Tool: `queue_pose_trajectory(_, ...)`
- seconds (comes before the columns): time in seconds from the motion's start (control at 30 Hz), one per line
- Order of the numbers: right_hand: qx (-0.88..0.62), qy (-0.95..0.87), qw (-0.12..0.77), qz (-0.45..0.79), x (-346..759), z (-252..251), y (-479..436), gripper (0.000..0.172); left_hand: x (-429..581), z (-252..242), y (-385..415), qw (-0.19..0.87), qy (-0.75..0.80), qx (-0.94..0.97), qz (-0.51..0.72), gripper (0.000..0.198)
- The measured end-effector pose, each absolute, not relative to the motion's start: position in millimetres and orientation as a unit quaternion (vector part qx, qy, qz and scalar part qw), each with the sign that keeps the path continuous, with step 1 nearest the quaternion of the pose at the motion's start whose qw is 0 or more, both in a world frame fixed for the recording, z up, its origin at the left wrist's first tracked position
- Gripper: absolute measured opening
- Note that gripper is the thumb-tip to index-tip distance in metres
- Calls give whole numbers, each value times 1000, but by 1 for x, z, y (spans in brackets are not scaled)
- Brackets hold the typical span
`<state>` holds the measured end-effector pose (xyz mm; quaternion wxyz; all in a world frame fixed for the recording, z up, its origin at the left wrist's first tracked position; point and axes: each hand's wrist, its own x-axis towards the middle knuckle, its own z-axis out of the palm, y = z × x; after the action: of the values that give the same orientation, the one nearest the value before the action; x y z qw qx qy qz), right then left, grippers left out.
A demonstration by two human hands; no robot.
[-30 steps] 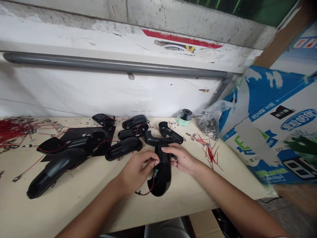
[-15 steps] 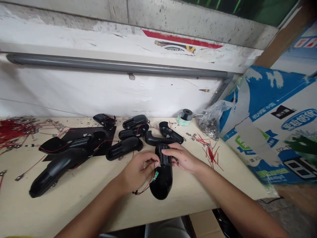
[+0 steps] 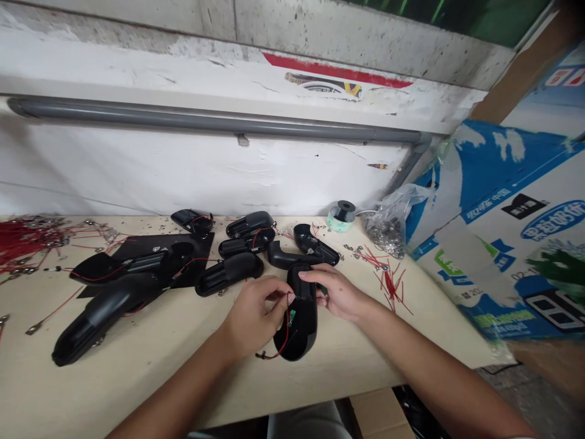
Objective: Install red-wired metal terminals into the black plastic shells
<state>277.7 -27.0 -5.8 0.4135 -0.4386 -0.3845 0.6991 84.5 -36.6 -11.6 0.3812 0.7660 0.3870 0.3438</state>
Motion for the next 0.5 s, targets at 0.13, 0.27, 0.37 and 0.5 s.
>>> queue_pose_trajectory(0.13,-449,-370,424,694,276,-5,-26,35,87,-10,-37,367,383,763,370,19)
queue_pose_trajectory(0.27,-455,-359,423,696,275,-4,-26,35,85,-10,-36,366,371,777,354,19)
queue_pose_trajectory(0.37,-457,-347,426,700,275,-5,-27,36,82,-12,-34,389,370,775,333,19)
queue_pose_trajectory(0.5,-447,-349,435,699,275,-9,-27,36,80,-12,-32,351,370,797,324,21)
